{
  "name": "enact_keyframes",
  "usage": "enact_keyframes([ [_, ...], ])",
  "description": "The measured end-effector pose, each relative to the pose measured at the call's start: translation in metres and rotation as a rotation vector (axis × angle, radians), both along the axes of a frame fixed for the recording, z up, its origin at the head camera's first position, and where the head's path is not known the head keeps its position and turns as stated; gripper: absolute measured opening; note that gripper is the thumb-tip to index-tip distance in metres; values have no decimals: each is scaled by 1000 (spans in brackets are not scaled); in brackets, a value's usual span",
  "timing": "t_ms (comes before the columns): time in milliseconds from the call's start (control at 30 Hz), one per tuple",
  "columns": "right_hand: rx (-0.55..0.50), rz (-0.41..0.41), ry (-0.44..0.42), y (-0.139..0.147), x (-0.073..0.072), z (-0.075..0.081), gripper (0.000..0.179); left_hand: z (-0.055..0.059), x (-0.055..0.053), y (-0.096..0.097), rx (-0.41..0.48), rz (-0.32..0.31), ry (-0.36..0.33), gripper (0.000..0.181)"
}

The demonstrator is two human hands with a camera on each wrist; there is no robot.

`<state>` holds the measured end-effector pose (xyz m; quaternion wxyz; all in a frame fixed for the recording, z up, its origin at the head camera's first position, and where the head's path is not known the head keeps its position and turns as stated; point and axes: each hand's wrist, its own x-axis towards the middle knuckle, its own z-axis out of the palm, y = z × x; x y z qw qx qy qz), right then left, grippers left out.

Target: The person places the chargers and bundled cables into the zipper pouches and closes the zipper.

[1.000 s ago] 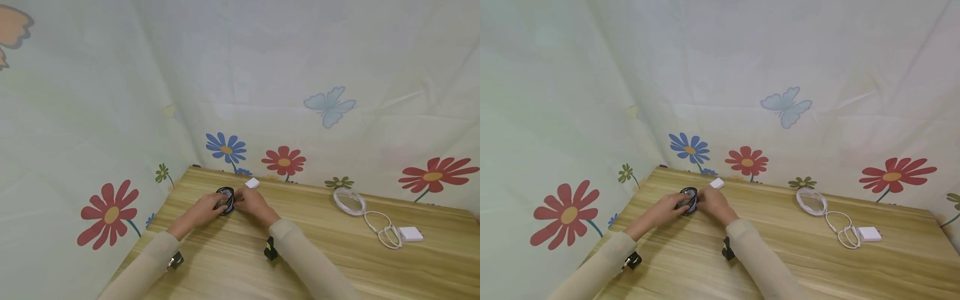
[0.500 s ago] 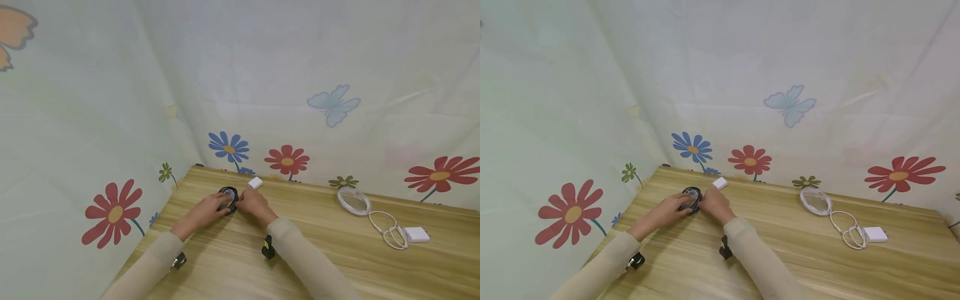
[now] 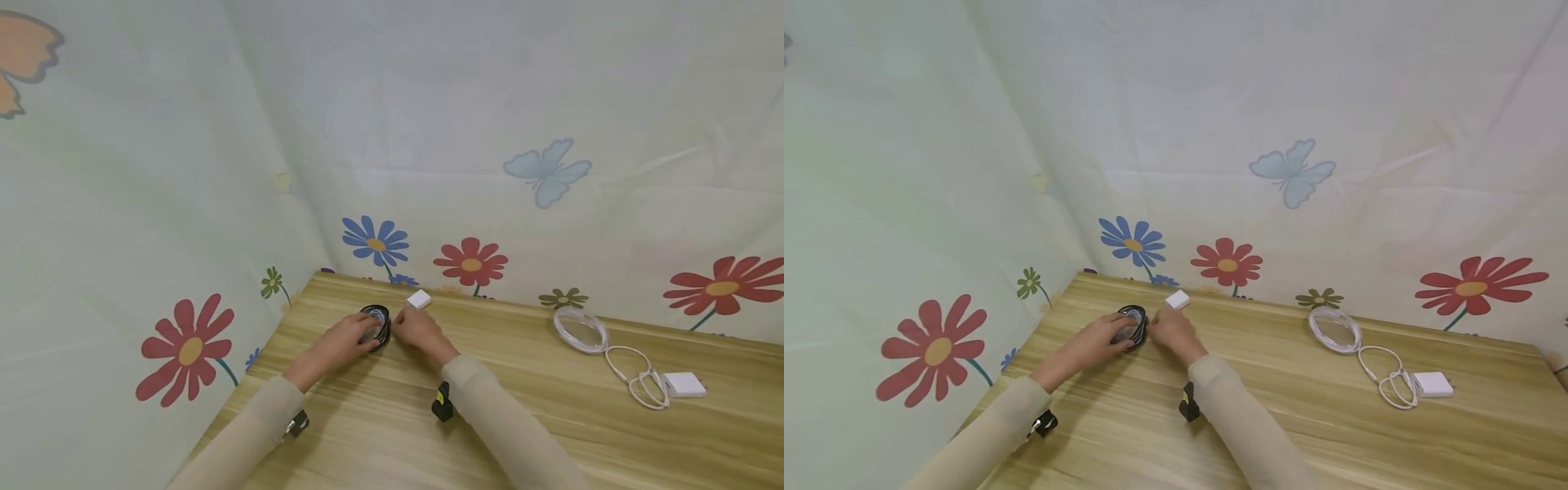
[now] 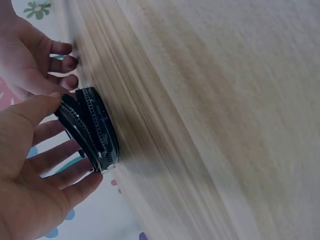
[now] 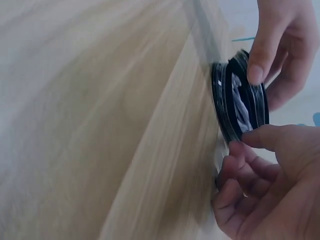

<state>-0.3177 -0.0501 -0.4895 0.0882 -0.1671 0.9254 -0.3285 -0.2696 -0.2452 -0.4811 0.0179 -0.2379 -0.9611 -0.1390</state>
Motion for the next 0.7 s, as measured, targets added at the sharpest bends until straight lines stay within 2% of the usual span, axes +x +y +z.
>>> enact_keyframes([
  [167,11,-65,205,9,-7,3,9,-2,-1,-2,27,22,-17,41],
  [267,48,-79,360,15,-15,1,18,-1,-1,-3,56,54,-35,40],
  [300,62,-72,386,17,-18,0,25,-1,-1,-4,62,61,-39,40],
  [400,111,0,402,25,-24,-4,42,0,-1,-4,76,70,-51,40],
  [500,136,79,351,30,-29,-9,48,1,1,-3,80,73,-64,40],
  [600,132,121,346,32,-32,-11,40,3,2,-3,82,83,-70,39],
  [700,116,143,391,32,-35,-12,29,3,3,-2,83,88,-65,38],
])
